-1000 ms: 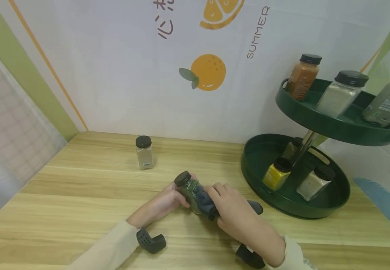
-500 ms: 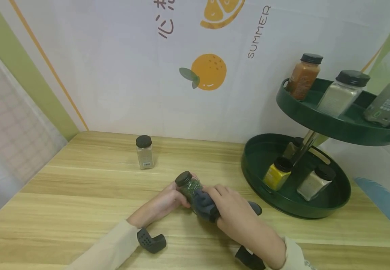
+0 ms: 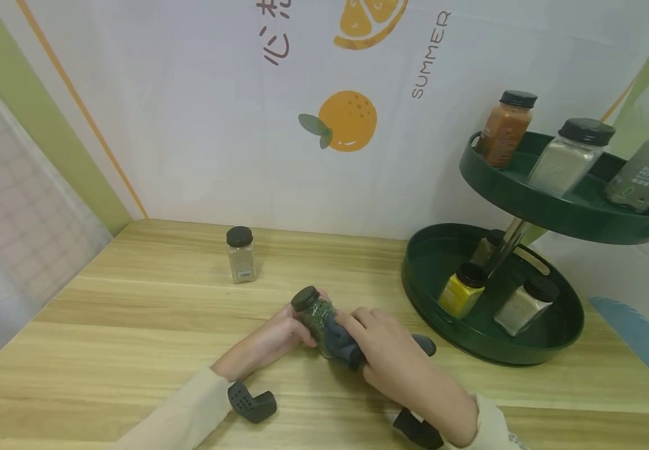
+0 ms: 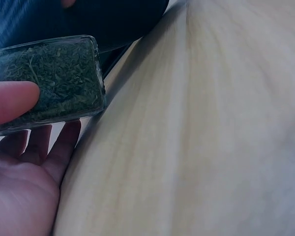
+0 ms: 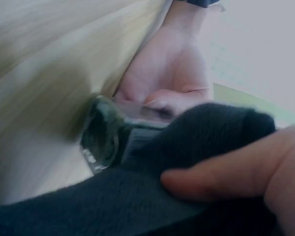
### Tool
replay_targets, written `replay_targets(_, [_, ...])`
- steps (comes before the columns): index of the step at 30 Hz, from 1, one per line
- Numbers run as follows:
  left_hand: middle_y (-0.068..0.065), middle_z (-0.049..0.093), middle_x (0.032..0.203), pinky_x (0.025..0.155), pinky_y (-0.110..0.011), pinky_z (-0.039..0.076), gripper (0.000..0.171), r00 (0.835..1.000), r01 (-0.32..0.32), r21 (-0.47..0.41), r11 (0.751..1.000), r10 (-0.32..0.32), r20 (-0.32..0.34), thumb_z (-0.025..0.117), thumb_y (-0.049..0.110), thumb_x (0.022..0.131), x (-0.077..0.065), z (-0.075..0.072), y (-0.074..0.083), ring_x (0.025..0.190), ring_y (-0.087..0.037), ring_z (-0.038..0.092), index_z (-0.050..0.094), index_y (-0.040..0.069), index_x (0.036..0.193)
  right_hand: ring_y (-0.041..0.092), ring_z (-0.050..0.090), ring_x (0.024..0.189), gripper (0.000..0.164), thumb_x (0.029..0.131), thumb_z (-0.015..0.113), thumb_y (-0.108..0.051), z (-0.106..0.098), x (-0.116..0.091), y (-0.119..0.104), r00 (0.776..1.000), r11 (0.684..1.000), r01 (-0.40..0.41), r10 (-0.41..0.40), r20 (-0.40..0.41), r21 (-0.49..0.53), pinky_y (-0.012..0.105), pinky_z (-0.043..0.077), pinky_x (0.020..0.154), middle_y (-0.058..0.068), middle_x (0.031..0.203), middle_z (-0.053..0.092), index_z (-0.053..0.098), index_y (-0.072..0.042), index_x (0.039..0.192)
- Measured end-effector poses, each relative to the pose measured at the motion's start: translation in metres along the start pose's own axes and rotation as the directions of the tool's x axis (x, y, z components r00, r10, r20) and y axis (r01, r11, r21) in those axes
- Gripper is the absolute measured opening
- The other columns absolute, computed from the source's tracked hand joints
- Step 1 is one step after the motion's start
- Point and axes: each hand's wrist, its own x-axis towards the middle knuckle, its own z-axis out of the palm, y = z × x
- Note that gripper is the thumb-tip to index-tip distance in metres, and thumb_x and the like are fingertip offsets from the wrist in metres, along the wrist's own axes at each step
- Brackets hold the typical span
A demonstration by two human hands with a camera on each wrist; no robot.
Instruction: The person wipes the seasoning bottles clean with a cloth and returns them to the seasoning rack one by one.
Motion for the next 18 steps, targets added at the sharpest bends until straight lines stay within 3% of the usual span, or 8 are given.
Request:
replay_targets(3, [-0.003, 0.054, 0.127, 0.106, -0.039, 0.028, 0.066, 0.999, -0.012, -0.018, 1.000, 0.013, 0.034, 0.050, -0.014, 0.066, -0.0014, -0.0012, -0.0003, 0.123, -0.017, 0.047, 0.037, 0.016, 0.124, 0.021, 0.055, 0.103, 0.064, 0.069, 0.068, 0.007, -0.0023, -0.0007, -0.0010, 0.997, 0.997, 0.074, -0.074, 0.026, 0.023, 0.038, 0.049, 0.086, 0.003, 0.116, 0.057, 0.053, -0.016, 0.127])
replay_targets(6, [-0.003, 0.054, 0.129, 0.106, -0.040, 0.027, 0.068, 0.998, -0.023, -0.025, 0.999, 0.024, 0.053, 0.049, -0.014, 0.066, -0.0021, -0.0019, 0.0000, 0.124, -0.018, 0.047, 0.038, 0.018, 0.125, 0.021, 0.054, 0.105, 0.065, 0.068, 0.067, 0.008, -0.0034, -0.0012, -0.0018, 0.996, 0.995, 0.085, -0.086, 0.025, 0.057, 0.039, 0.049, 0.087, 0.002, 0.118, 0.057, 0.054, -0.018, 0.126])
replay_targets(12, [0.001, 0.057, 0.120, 0.103, -0.037, 0.030, 0.065, 0.999, -0.018, -0.008, 1.000, 0.019, 0.036, 0.050, -0.013, 0.065, -0.0016, -0.0015, -0.0004, 0.118, -0.018, 0.049, 0.039, 0.016, 0.122, 0.021, 0.058, 0.104, 0.063, 0.066, 0.065, 0.010, -0.0007, -0.0005, -0.0005, 0.999, 0.993, 0.009, -0.005, -0.034, 0.116, 0.040, 0.050, 0.086, 0.002, 0.115, 0.060, 0.055, -0.017, 0.122])
replay_targets(18, [0.000, 0.050, 0.119, 0.106, -0.036, 0.029, 0.066, 1.000, 0.004, -0.001, 1.000, -0.004, -0.016, 0.053, -0.011, 0.065, -0.0001, 0.0015, -0.0001, 0.115, -0.015, 0.046, 0.038, 0.012, 0.125, 0.020, 0.057, 0.098, 0.064, 0.065, 0.064, 0.010, 0.0019, 0.0009, 0.0009, 0.991, 0.984, -0.130, 0.133, -0.016, 0.119, 0.039, 0.048, 0.083, 0.002, 0.109, 0.061, 0.054, -0.014, 0.124])
